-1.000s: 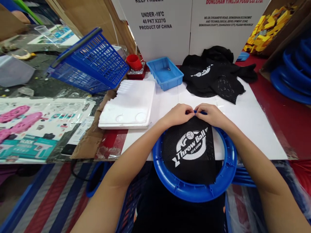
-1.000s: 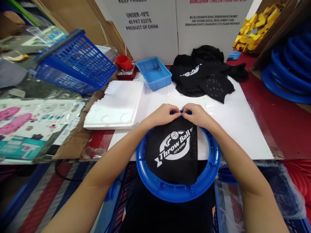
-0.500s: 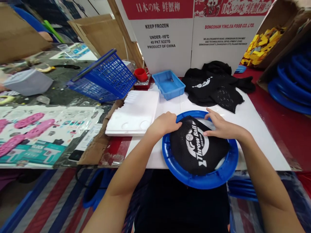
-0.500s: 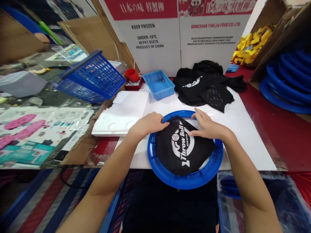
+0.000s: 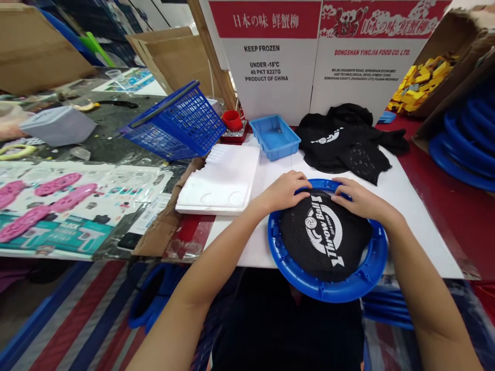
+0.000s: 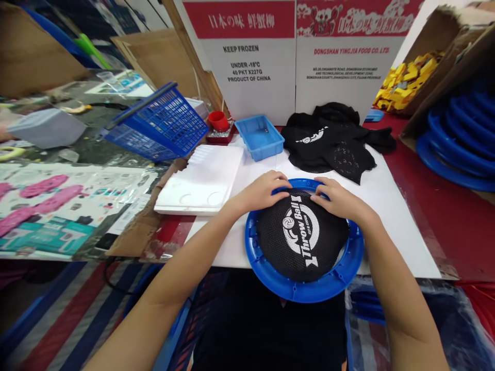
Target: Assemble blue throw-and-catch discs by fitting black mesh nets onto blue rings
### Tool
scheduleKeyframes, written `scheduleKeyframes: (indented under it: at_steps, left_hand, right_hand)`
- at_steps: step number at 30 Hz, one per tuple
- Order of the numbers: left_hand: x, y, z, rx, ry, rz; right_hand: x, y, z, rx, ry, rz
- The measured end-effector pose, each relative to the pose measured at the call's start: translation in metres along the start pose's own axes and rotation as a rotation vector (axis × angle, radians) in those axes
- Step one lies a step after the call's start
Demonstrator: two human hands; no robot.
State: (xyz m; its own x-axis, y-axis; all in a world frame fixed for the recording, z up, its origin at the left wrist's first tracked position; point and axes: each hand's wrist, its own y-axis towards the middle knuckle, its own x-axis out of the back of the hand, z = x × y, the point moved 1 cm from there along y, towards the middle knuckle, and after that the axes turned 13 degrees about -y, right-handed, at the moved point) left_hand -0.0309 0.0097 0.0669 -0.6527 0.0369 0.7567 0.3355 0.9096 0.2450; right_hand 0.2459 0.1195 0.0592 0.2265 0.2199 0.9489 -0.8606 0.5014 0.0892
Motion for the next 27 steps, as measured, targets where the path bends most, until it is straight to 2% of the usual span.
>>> scheduleKeyframes:
  at_steps: [2,5,9,14,17,21,24,27]
  left_hand:
    - [-0.009,0.001,0.005,-0.085,-0.021,0.052]
    - [-0.016,0.003,0.005,-0.116,-0.001,0.119]
    - [-0.008,0.0,-0.009,-0.03,0.091,0.155]
    - [0.01,-0.01,-0.022,0.114,0.232,0.199]
    - [0.016,-0.012,-0.013,0.105,0.105,0.206]
    - [0.019,-0.005,0.004,0.119,-0.158,0.093]
    - [0.017,0.0,0.011,0.223,-0.306,0.014]
    - [0.015,0.001,0.014,0.318,-0.441,-0.006]
  right_hand:
    - [0.003,-0.002,0.002,0.006,0.009,0.055]
    - [0.007,-0.005,0.003,0.024,0.02,0.097]
    - [0.006,-0.005,0.008,0.04,0.044,0.111]
    - [0.001,-0.001,0.018,0.166,0.066,0.091]
    - [0.003,-0.002,0.015,0.121,0.036,0.137]
    - [0.012,-0.003,0.01,0.098,0.114,0.19]
    - [0.016,0.0,0.011,0.055,0.174,0.146]
    - [0.015,0.002,0.011,0.05,0.186,0.062]
